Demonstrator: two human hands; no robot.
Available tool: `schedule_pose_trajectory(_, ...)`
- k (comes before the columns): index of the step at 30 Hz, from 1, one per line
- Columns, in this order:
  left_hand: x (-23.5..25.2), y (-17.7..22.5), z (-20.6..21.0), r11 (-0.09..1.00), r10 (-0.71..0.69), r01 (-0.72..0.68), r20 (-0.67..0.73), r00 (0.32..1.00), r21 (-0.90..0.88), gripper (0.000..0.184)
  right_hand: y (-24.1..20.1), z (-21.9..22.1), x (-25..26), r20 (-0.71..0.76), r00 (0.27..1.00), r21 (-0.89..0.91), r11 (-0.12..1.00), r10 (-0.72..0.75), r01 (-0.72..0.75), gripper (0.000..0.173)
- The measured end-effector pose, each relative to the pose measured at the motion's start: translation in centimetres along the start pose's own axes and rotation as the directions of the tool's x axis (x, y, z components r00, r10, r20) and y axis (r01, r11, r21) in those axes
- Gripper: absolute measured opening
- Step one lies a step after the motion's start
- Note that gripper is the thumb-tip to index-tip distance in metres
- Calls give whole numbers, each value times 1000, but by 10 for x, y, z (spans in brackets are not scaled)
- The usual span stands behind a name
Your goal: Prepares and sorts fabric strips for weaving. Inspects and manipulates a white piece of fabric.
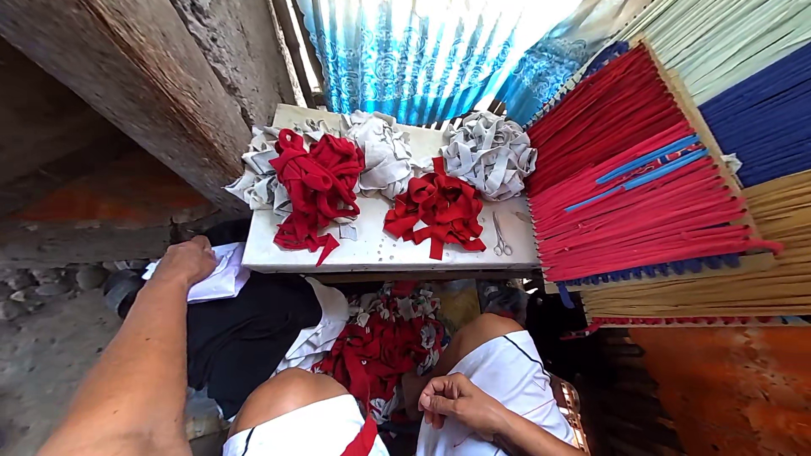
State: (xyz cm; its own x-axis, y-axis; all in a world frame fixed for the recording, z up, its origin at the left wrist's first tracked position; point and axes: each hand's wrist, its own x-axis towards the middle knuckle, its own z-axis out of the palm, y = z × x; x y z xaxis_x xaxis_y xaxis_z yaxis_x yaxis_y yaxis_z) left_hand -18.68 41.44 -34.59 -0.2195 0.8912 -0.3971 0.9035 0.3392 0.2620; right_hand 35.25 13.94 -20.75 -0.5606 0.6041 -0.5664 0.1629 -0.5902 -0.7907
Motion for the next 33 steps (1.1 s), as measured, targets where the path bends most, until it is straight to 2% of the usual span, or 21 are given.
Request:
schedule_pose_trajectory(4, -19, 5, -10, 973, -68, 46, -93, 993, -227, 32, -3, 0, 0, 1, 1000, -6, 1000, -5, 5, 19)
schedule_pose_trajectory(6, -29, 7, -15, 935, -97, 53, -108, 989, -350, 46, -3, 1, -1, 0, 1000, -5, 1000, -10, 10, 19)
schedule_pose_trajectory(9, -33, 13, -18, 834, -179, 132, -36, 983, -536, 67, -2, 0, -1, 2, 1000, 0, 1000, -9, 9, 19)
schedule_pose_trajectory(13, -23, 7, -19, 728, -259, 250, 81, 962, -638, 60, -3, 1, 0, 1, 1000, 25, 1000, -4, 3, 19)
schedule_pose_trajectory(15, -14, 0, -16, 811, -239, 264, 117, 964, -522, 40, -3, 1, 0, 4, 1000, 38, 999, 0, 0, 19)
schedule_pose_trajectory(17, -7, -2, -12, 925, -194, 226, 133, 972, -306, 23, -5, 2, -1, 1, 1000, 37, 999, 7, -7, 19)
schedule_pose_trajectory(20, 10, -11, -8, 981, -148, 161, 128, 981, -104, 21, -5, 2, -1, -8, 1000, 42, 999, 13, -12, 19)
schedule_pose_trajectory(24, 15, -7, -18, 997, -60, 50, 188, 980, 55, 11, -4, 0, -1, -7, 1000, 62, 998, 26, -25, 19)
schedule_pose_trajectory(29, 3, 12, -30, 968, 5, -56, 203, 979, 244, 10, -5, 0, 1, -3, 1000, 71, 997, 31, -31, 19)
schedule_pose_trajectory(33, -5, 29, -36, 942, 47, -123, 240, 970, 312, 9, -6, 1, 1, -1, 999, 83, 996, 34, -34, 19)
